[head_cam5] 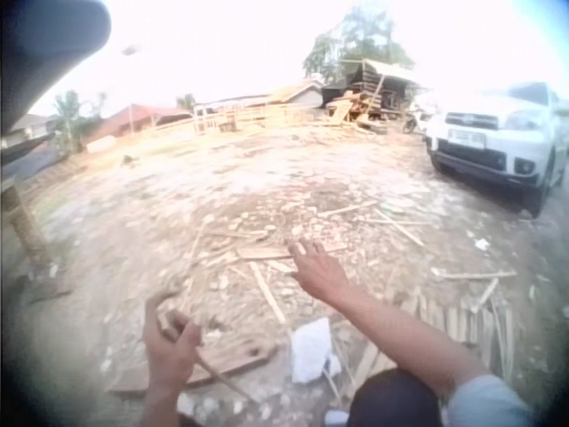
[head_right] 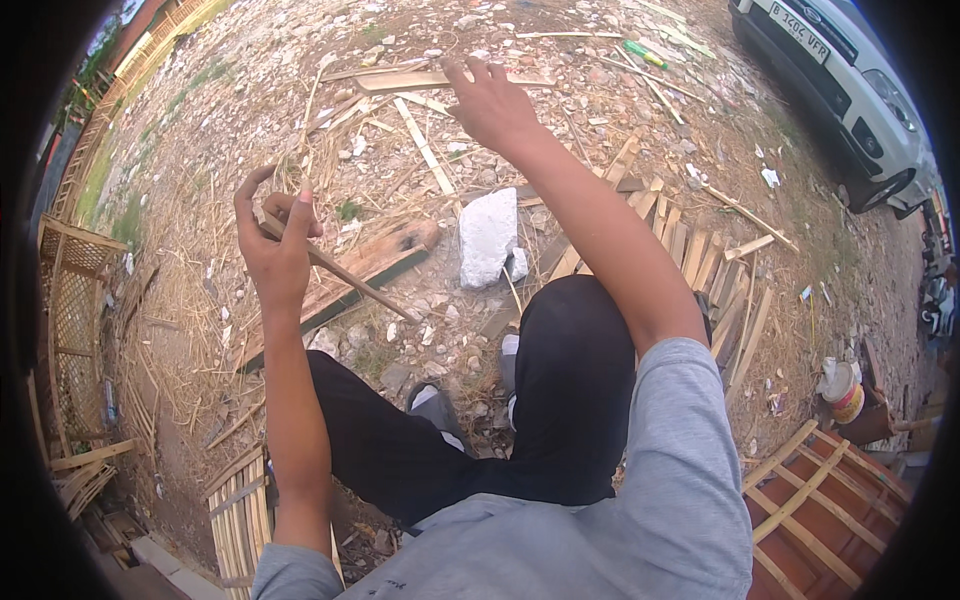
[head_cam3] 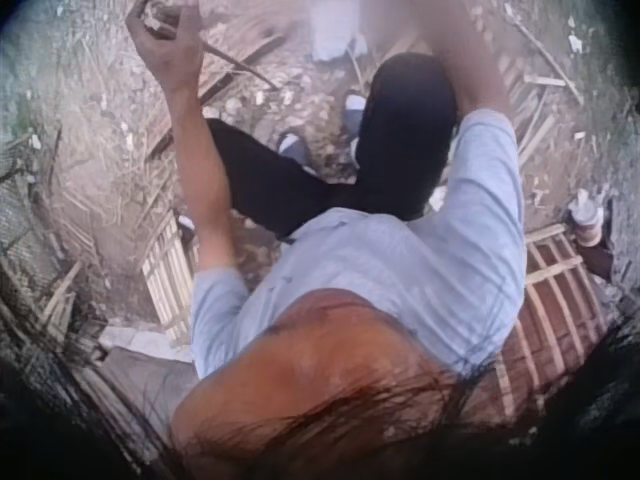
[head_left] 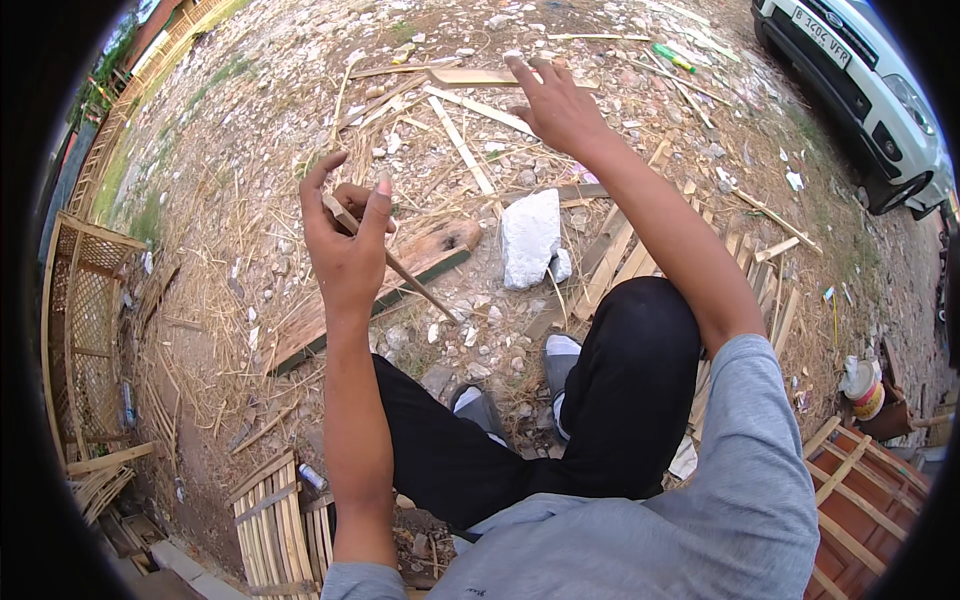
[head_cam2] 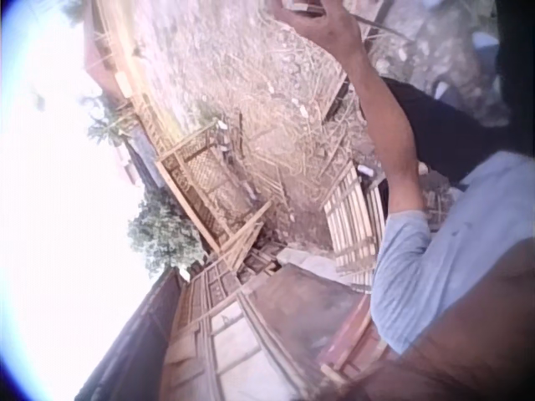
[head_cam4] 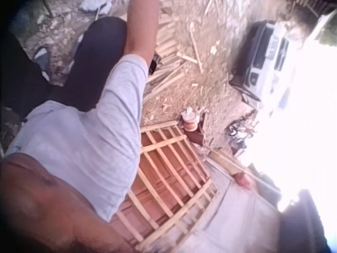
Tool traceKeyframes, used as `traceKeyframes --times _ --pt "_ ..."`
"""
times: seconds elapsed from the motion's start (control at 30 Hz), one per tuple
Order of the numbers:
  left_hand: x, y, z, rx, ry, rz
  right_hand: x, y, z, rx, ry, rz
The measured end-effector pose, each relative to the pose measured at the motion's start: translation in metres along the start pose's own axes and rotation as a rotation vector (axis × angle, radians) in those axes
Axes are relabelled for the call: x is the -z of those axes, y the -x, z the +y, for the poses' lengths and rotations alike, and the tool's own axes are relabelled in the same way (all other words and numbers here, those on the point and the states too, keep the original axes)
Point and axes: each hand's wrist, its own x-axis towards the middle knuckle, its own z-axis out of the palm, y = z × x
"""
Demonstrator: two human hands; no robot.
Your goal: The person assembles a wooden structure by placing slats on a frame and securing them with a hammer. They handle wooden slats and a wooden frame, positioning pieces by hand and then using a hammer to drive nails.
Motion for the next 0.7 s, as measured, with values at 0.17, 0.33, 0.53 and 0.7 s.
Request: traceKeyframes --times 0.17,0.33,0.53,0.7 --pt "0.010 0.002 0.001 0.012 -0.031 0.047 -0.021 0.028 0.015 0.014 -0.105 -0.551" --pt "0.016 0.002 0.002 0.056 -0.020 0.095 -0.041 0.052 0.061 -0.202 -0.161 -0.817" --pt "0.023 0.009 -0.001 0.015 -0.002 0.112 -0.036 0.079 0.086 -0.285 -0.138 -0.914" --pt "0.021 0.007 -0.011 -0.079 0.119 0.032 -0.051 0.106 0.126 -0.285 -0.195 -0.846"
